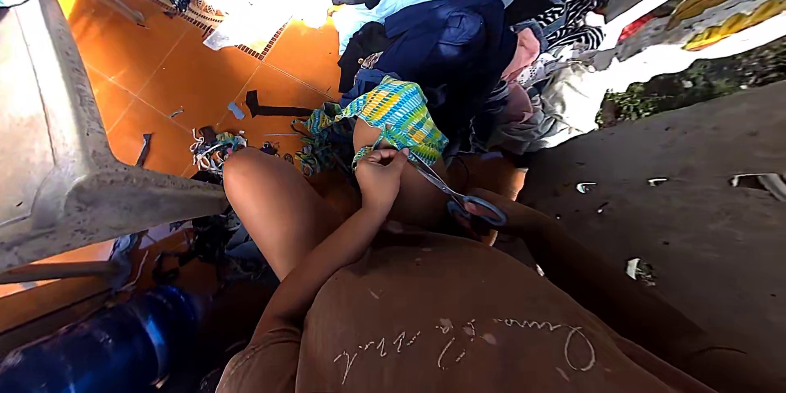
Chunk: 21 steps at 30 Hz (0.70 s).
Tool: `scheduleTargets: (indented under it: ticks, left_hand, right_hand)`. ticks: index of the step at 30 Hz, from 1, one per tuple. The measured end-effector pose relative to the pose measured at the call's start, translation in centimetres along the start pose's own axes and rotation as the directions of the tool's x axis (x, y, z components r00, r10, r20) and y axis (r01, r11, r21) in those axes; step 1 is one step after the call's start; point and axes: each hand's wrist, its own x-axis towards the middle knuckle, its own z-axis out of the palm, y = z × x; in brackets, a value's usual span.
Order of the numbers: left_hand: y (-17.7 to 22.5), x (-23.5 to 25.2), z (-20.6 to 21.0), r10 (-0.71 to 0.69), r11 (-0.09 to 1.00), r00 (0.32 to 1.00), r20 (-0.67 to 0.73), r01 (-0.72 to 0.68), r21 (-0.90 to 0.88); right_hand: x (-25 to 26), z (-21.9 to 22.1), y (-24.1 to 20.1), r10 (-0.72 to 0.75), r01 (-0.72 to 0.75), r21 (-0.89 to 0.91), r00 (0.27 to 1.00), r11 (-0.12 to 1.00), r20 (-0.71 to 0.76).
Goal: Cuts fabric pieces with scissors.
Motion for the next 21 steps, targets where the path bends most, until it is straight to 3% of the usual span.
scheduleTargets:
  ticks: [4,12,18,21]
  left_hand:
    - [-0.3,-0.7,-0.2,0.0,0.995,1.0,0.026,0.003,-0.098]
    - [-0.4,-0.1,-0.7,0.046,0.999,0.99,0.136,-0.046,-0.009]
    - [-1.4,0.3,-0.6,0.133,0.991,0.981,0.144,-0.133,-0.004]
    - [-1.8,0.3,-0.5,0.167,0.986,0.976,0.139,-0.164,-0.03]
  right_hand:
    - [0.0,0.3,-0.8,0.011,-0.012,-0.04,1.0,0.999,-0.025]
    - [0.2,0.7,-1.1,0.027,-0.027,0.0,0.996,1.0,-0.084]
    - [-0.1,0.1,-1.6,0.08,-0.092,-0.1,0.99,0.991,-0.117]
    - [0.0,0.1,-1.7,0.074,-0.079,-0.048,0.992,0.996,-0.098]
